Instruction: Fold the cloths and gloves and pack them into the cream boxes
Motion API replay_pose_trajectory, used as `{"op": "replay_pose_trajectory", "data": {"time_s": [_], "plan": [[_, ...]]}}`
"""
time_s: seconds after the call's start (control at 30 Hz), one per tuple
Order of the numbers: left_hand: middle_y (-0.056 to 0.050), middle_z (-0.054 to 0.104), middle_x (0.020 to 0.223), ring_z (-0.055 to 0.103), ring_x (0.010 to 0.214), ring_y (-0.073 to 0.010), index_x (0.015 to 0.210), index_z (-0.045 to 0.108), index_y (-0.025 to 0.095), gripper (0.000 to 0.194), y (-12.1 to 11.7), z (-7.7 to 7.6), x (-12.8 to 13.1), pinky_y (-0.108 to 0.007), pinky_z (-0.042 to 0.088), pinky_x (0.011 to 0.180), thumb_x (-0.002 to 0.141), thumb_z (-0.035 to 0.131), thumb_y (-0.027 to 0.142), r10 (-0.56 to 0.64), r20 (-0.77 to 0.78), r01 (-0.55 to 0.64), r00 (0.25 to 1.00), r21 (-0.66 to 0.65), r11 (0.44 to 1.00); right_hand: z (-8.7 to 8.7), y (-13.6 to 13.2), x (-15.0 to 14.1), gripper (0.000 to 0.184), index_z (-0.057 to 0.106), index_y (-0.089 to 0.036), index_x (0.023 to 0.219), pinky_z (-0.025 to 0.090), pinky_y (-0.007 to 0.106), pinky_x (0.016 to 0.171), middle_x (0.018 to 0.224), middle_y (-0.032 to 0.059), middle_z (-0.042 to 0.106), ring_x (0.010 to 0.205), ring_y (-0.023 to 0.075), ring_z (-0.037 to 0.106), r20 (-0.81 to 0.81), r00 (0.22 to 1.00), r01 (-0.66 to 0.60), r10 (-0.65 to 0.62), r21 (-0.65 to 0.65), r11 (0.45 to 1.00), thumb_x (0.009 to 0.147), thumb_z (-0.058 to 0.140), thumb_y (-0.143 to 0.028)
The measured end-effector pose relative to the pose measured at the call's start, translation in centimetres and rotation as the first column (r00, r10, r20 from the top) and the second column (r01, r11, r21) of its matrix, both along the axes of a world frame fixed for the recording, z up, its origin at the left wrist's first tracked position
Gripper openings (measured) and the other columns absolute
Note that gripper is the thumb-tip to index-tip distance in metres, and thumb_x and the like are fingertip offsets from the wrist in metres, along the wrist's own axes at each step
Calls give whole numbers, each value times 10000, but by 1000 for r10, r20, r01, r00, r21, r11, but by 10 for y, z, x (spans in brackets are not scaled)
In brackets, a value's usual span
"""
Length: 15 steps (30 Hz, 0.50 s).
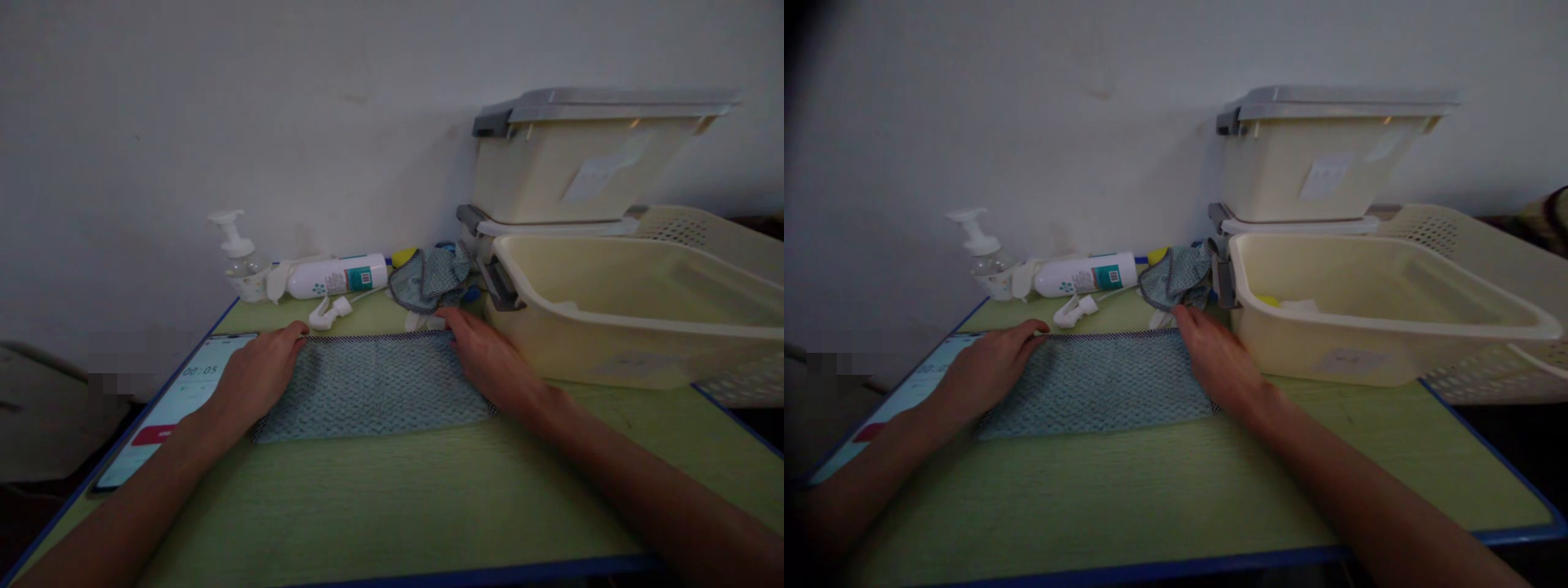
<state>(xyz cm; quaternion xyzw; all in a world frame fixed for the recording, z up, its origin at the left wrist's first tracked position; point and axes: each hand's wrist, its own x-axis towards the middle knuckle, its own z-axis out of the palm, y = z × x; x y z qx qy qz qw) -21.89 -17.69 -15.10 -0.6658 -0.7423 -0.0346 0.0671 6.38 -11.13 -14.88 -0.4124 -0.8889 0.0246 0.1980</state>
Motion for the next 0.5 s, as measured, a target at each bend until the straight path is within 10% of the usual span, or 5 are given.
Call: {"op": "replay_pose_trajectory", "data": {"time_s": [0.23,0.5], "plan": [[-138,591,1047,555,1003,-276,1036,599,103,321,-10,6,21,-404,464,878,874,336,191,-176,-68,187,982,234,954,12,-10,-5,531,479,-138,1206,438,436,954,1211,130,547,1145,222,500,-176,965,-157,195,210,965,750,283,51],[-143,524,1297,511,1168,-261,1201,542,96,431,-16,-15,50,-430,390,1013,917,340,350,-319,99,311,943,83,947,3,-35,-28,508,461,-83,1266,428,414,994,1267,155,531,1204,214,471,-98,932,-353,350,-11,936,790,303,-1]]}}
